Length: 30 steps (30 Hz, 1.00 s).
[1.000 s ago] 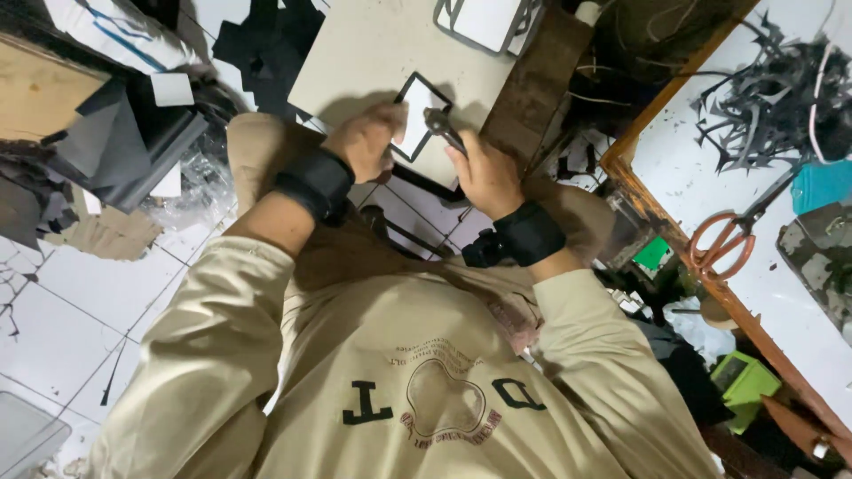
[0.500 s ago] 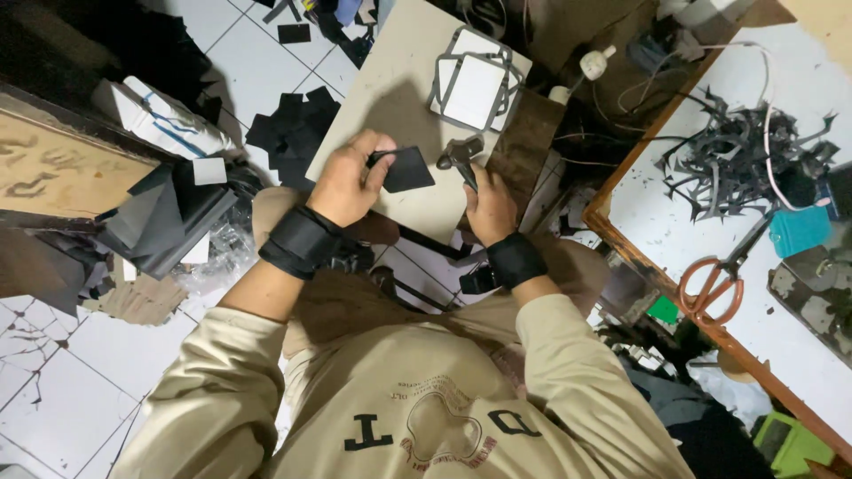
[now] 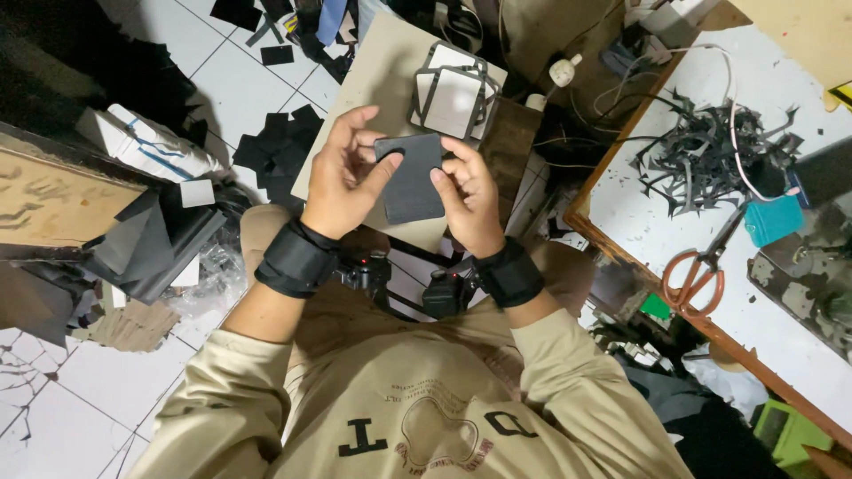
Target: The person is assembling a small black wallet by hand. They repeatedly fold the edges of the wallet material over a white template, then use a hammer to press and secure the folded edges. The person frequently flips the wallet to work on different sides.
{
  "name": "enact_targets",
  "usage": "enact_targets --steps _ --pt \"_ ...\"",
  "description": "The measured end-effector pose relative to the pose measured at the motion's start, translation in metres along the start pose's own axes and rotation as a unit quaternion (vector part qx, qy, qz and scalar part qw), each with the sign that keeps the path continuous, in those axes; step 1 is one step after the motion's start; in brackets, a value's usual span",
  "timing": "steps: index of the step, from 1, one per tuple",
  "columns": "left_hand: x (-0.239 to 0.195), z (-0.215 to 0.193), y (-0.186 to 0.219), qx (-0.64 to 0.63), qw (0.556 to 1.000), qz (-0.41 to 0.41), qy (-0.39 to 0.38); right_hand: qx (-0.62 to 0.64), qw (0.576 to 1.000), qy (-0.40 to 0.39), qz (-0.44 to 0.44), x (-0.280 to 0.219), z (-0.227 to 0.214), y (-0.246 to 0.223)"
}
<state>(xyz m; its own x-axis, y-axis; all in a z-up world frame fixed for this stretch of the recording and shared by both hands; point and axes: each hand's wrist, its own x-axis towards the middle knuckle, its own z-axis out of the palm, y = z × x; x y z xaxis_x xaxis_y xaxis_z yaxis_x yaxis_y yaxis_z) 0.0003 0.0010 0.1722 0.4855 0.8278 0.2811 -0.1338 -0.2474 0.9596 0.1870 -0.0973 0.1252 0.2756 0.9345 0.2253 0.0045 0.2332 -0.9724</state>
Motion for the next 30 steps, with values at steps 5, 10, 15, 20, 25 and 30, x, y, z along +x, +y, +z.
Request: enact_targets --steps 5,10,15,20,25,30 --pt "-0.02 0.003 -0.012 -0.033 0.998 -0.045 0.025 -0.006 1.0 0.027 -0.015 0.001 0.002 -0.005" --pt "-0.025 0.008 -0.019 -0.021 0.998 -0.046 0.046 0.002 0.999 0.033 -0.016 0.0 0.004 -0.005" --pt "-0.024 0.009 -0.021 -0.02 0.998 -0.025 0.053 -0.011 0.999 0.036 -0.016 -0.002 0.002 -0.001" --pt "-0.027 0.012 -0.025 -0.027 0.998 -0.028 0.056 0.001 0.999 0.033 -0.007 -0.003 0.001 0.0" --pt "-0.027 0.012 -0.026 -0.025 0.998 -0.031 0.058 -0.018 0.999 0.027 -0.011 -0.003 -0.002 0.004" --pt "-0.025 0.006 -0.064 -0.001 0.997 -0.042 0.059 -0.057 0.998 0.012 0.037 0.0 -0.015 0.024"
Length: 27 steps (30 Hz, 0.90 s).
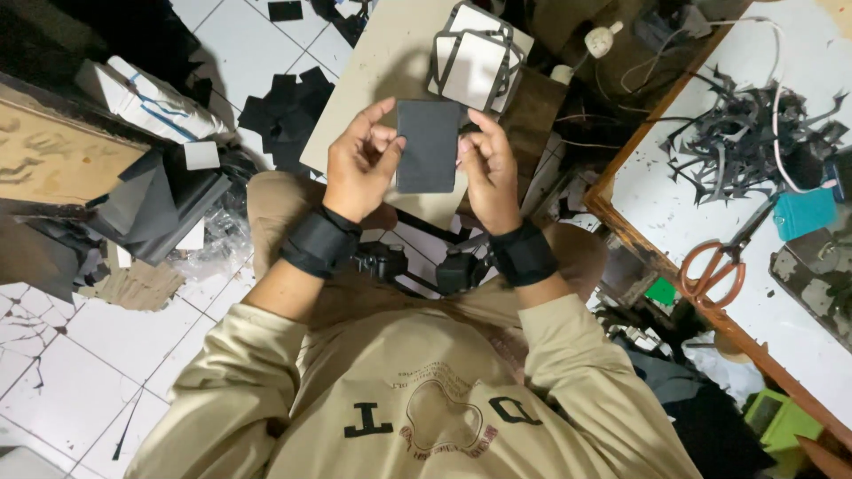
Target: The person is assembling a small black wallet by hand. They repeatedly fold the edges of the wallet material over a white template, then use a hammer to press and secure the folded edges. The person frequently flips the wallet to work on different sides.
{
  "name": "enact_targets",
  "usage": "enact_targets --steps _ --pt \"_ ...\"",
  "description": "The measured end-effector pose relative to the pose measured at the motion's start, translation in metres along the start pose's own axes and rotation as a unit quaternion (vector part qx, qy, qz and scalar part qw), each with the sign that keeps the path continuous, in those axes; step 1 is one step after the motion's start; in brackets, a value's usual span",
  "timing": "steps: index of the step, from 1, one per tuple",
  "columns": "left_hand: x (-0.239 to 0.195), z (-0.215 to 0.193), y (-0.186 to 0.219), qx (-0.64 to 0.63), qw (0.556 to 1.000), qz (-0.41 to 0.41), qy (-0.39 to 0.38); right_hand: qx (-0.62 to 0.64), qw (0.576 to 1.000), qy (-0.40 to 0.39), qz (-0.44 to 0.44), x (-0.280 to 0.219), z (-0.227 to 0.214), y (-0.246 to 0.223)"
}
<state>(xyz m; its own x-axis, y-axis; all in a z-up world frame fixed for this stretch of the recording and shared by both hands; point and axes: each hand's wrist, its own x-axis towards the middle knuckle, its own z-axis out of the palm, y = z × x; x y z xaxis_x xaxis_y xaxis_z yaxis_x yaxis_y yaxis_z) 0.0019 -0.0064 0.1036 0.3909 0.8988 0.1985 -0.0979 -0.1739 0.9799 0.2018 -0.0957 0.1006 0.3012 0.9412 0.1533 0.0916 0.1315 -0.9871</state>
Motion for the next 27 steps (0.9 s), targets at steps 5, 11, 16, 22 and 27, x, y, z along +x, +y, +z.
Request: enact_targets --steps 5,11,16,22,27 --pt "0.013 -0.012 -0.078 0.073 0.993 -0.087 0.023 -0.455 0.886 0.004 -0.093 -0.013 -0.029 0.072" --pt "0.015 -0.003 -0.123 0.264 0.959 -0.096 0.046 -0.468 0.883 -0.035 -0.002 -0.018 -0.045 0.096" --pt "0.026 0.0 -0.085 0.441 0.89 -0.104 -0.058 -0.396 0.916 -0.015 0.055 -0.003 -0.049 0.096" --pt "0.023 0.005 -0.083 0.49 0.845 0.044 -0.208 -0.375 0.925 -0.053 0.01 0.027 -0.018 0.054" --pt "0.022 0.007 -0.12 0.517 0.821 0.049 -0.235 -0.381 0.92 -0.077 -0.042 0.031 -0.006 0.081"
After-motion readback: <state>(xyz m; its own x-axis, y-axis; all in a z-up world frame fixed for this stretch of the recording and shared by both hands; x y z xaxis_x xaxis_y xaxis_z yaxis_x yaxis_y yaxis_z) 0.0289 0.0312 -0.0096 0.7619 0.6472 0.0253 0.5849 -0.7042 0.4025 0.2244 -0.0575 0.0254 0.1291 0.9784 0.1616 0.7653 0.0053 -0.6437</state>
